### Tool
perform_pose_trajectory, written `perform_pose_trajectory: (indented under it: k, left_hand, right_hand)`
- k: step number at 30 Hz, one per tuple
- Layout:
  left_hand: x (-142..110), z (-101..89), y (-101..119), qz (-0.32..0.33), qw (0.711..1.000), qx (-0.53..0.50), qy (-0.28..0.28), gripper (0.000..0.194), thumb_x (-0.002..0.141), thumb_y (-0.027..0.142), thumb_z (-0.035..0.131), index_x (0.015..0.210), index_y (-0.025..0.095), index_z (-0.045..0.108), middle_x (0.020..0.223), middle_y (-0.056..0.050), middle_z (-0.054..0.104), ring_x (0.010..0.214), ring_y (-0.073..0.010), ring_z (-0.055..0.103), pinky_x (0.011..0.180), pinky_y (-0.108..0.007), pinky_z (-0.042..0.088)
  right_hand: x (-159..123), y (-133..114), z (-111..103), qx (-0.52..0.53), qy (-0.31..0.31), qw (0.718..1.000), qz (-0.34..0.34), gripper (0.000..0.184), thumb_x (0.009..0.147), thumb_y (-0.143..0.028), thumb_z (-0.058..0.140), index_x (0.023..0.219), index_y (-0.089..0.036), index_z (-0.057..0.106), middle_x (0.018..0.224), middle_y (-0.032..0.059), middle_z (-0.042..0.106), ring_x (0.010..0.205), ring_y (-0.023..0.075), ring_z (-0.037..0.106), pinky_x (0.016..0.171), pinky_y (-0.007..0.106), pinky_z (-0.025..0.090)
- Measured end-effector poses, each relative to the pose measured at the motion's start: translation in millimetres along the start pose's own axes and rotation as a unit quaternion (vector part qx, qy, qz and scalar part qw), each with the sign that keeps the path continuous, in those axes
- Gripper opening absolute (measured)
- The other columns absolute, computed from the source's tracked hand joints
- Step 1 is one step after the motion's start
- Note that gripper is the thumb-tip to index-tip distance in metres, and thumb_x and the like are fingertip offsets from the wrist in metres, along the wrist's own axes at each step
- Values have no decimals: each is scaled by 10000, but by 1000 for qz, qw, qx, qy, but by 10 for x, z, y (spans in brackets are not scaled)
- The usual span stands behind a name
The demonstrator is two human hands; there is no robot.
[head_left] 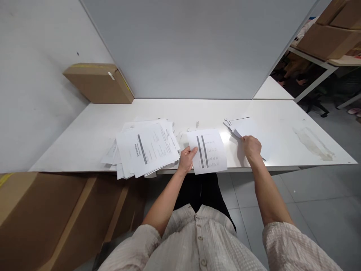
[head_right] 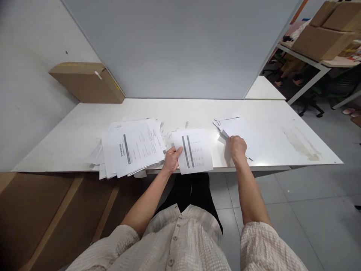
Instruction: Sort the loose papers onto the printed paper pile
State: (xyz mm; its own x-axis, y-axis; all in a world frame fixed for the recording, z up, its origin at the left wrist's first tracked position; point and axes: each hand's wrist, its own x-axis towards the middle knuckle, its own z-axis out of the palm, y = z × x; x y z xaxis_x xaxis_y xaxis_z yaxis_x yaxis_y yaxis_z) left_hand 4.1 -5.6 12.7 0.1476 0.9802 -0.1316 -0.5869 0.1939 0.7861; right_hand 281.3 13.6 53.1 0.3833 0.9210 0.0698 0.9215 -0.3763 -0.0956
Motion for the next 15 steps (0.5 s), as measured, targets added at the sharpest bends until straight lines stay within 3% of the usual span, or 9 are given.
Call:
perform_pose_trajectory:
  k: [3,6,8,10,12,15]
  left_hand:
    - [-4,2,-3,9,1000,6,-1,399,622,382,790,931,149,693,894,-68,736,871,-240,684,876,-415,504]
    - [-2,-10,-19,22,1000,13,-3,407,632,372,785,964,159,683,917,-65,733,880,-235,681,875,-408,503]
    - [3,-23,-34,22,1000,20,-3,409,640,383,778,968,159,679,918,-65,732,885,-234,680,871,-401,503]
    - [7,-36,-49,22,999,26,-3,415,645,402,769,966,156,675,910,-64,731,893,-233,678,866,-390,505]
    - [12,-48,-61,15,999,32,-11,420,664,428,750,972,154,670,889,-60,731,889,-228,677,841,-374,515]
    - [14,-60,-67,1,999,41,-14,425,704,470,709,985,155,665,851,-51,730,839,-211,681,776,-340,532]
  right_hand:
    - [-209,-20,-273,10,142,988,-59,313,903,-228,372,859,-125,664,931,168,644,817,241,554,641,330,356]
    - [-520,-73,-759,97,264,955,-96,275,915,-308,383,855,-162,609,703,69,575,643,180,490,579,297,327]
    - [-699,-124,-1072,205,327,917,-97,247,907,-367,418,818,-194,570,642,14,504,569,146,434,549,280,313]
    - [-788,-189,-1245,322,366,870,-80,244,897,-399,445,769,-212,535,651,-6,478,577,136,426,552,274,325]
    - [-768,-272,-1211,407,326,851,-65,246,885,-402,466,735,-215,519,660,-12,477,609,138,440,561,272,338]
    - [-621,-435,-835,438,164,882,-60,261,866,-398,483,690,-206,504,628,-19,477,602,134,432,549,267,330]
